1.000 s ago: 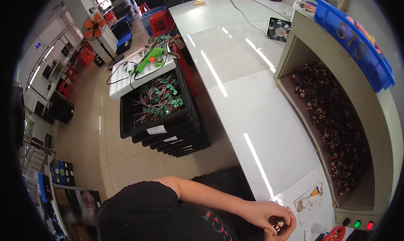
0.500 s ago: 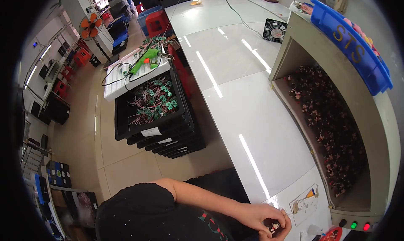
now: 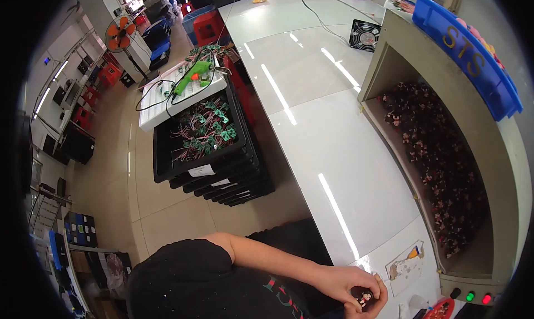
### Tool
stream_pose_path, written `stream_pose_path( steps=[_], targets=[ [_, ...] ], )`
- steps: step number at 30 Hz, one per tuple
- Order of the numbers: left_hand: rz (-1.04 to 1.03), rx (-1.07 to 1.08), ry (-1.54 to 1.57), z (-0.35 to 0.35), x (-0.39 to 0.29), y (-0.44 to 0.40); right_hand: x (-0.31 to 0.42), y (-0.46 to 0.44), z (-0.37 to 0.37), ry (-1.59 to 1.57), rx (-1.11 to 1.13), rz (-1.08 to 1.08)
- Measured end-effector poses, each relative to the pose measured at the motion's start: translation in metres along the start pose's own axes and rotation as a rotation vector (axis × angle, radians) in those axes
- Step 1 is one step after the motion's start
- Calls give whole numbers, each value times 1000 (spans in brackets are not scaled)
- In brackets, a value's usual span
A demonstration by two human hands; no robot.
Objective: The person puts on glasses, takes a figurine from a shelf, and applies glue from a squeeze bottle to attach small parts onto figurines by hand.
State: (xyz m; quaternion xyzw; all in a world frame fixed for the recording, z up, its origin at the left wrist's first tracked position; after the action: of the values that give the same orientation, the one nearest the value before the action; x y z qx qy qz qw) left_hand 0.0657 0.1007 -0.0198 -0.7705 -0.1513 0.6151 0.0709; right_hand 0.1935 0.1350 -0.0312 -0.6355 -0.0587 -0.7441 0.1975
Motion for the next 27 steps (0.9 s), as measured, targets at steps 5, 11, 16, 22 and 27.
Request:
stream_pose_path(
  steps=[5, 11, 16, 22, 27],
  targets=[
    [-12, -14, 18, -1, -2, 0, -1, 1, 4, 29, 14, 29],
    [1, 9, -7, 2, -7, -2, 2, -3, -4, -24, 27, 29],
    [30, 8, 20, 2, -6, -1, -2, -1, -2, -33, 24, 6],
    [5, 16, -1, 0, -6, 1, -2, -1, 0, -32, 11, 13],
    [-4, 8, 10, 0, -6, 0, -2, -1, -1, -55, 5, 43]
  ],
)
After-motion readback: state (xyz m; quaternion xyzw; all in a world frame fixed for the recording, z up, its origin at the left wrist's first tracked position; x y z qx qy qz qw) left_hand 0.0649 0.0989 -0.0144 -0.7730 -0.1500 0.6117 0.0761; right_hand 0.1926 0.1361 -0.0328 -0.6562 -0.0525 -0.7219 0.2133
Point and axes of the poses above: each hand's wrist, its own y-axis away from the middle knuckle, its own z-axis out of the back of the hand, x = y × z, the point moved 7 cm from there along -y, towards the middle knuckle, and after that the axes turned 14 degrees about -x, right-handed, at the moved point
